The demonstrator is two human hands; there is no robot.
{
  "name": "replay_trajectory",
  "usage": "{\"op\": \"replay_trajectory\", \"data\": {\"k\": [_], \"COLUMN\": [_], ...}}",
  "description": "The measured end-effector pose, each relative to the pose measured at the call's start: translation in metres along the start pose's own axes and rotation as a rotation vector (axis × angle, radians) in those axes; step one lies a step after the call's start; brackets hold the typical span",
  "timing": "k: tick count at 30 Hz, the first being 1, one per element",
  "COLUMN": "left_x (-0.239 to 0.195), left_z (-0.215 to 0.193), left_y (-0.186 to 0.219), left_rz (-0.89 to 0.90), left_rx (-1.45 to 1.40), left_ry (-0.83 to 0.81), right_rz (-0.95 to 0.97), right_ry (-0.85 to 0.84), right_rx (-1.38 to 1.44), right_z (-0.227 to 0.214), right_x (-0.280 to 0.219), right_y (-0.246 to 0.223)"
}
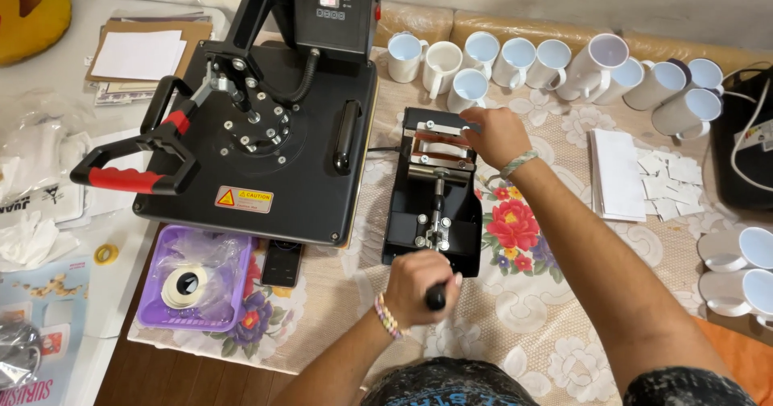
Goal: The person wraps a brown paper sleeve around a white mug, then places the mug into a mug press machine. They secure the mug in the press and operate the handle to clamp it in place. The person uses an orange cloth to hold the handle while operating the press.
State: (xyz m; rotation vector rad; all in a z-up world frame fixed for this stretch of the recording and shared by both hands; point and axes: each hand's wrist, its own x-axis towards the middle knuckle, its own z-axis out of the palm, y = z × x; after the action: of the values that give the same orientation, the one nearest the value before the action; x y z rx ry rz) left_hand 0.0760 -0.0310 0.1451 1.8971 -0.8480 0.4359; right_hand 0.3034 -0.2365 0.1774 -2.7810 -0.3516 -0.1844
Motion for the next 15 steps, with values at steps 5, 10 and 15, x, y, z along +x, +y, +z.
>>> {"op": "replay_trajectory", "data": {"k": [5, 10, 15], "left_x": [0.034, 0.08, 0.118], "left_z": [0.007, 0.009, 0.003], "left_y": [-0.03, -0.06, -0.072], "left_rz": [-0.332, -0.624, -0.829], "left_rx": [-0.122, -0.226, -0.352], "left_ry": [-0.061, -0.141, -0.256], "right_rz": [0.017, 0.083, 0.26], "right_ry": [0.015, 0.013, -0.047], "right_rx": [0.023, 0.137, 0.136], "right_z": [-0.014, -0.02, -0.019], "right_x": [-0.029, -0.068, -0.114], "right_y": [0.017, 0.038, 0.067]}}
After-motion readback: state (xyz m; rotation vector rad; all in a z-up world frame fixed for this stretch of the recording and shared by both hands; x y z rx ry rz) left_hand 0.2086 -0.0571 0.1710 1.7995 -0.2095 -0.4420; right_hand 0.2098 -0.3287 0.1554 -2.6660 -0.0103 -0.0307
